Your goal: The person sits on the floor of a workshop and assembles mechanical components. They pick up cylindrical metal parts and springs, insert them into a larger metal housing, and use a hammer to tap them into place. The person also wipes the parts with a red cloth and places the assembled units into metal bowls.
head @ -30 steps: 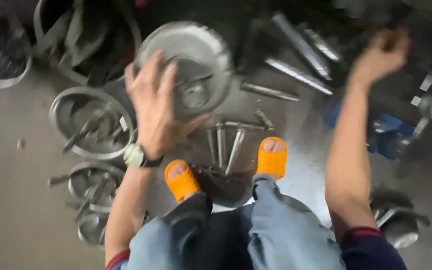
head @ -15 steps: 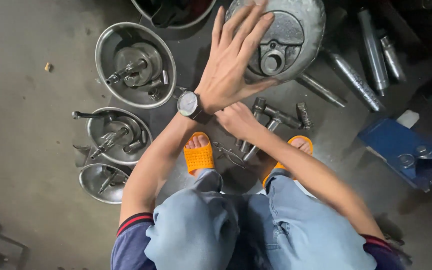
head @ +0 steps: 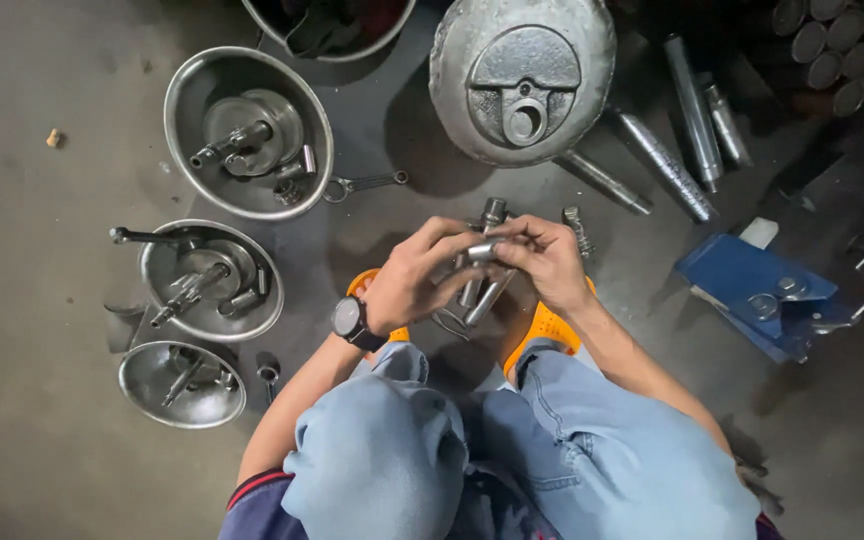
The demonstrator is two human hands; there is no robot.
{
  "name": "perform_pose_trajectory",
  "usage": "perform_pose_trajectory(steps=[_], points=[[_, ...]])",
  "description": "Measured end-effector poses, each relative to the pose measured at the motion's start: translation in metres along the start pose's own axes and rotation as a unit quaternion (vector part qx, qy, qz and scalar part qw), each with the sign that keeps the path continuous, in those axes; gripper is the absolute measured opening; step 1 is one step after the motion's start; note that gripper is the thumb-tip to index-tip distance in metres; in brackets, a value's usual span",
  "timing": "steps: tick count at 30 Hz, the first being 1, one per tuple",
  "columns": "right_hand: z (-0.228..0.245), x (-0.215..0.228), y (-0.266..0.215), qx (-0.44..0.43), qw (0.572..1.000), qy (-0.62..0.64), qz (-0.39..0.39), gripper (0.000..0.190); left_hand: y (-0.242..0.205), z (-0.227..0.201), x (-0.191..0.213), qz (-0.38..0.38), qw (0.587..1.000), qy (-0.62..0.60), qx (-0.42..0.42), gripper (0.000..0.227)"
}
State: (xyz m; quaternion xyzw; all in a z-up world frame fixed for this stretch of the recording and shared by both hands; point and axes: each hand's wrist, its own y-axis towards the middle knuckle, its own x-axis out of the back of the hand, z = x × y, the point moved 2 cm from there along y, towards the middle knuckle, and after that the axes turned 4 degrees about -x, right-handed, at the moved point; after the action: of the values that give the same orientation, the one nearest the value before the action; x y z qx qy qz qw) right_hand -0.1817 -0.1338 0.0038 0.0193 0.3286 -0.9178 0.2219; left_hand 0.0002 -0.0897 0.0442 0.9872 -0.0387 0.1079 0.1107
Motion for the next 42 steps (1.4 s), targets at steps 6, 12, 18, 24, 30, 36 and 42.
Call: perform_pose_trajectory(steps=[6,12,18,24,30,36,42], points=[[0.034,-0.004,-0.012,0.167,0.969,-0.184,0.010,0.025,0.012,0.001,-0.008,0.025,0.997,-0.057,0.044,0.020],[0.034,-0.002,-0.019,0.256,0.930,-0.263,-0.021,0.028,0.027,0.004,-0.017,0.028,0.992,-0.069,0.103,0.024],[0.044,0.004,-0.013,0.169,0.977,-0.129,-0.006,0.035,0.068,0.011,0.011,-0.045,0.975,0.171,-0.138,0.025],[0.045,0.011,-0.010,0.090,0.977,-0.192,-0.013,0.027,0.124,0.029,0.023,0.117,0.913,0.389,-0.031,0.108],[0.045,0.012,-0.010,0.076,0.973,-0.219,-0.013,0.026,0.134,0.039,0.025,0.091,0.940,0.318,-0.078,0.115],[0.028,0.013,-0.012,0.055,0.972,-0.226,-0.009,0.026,0.135,0.036,0.026,0.086,0.952,0.285,-0.065,0.115],[0.026,0.007,-0.015,0.055,0.973,-0.225,0.007,0.027,0.133,0.039,0.026,0.076,0.954,0.286,-0.057,0.116]])
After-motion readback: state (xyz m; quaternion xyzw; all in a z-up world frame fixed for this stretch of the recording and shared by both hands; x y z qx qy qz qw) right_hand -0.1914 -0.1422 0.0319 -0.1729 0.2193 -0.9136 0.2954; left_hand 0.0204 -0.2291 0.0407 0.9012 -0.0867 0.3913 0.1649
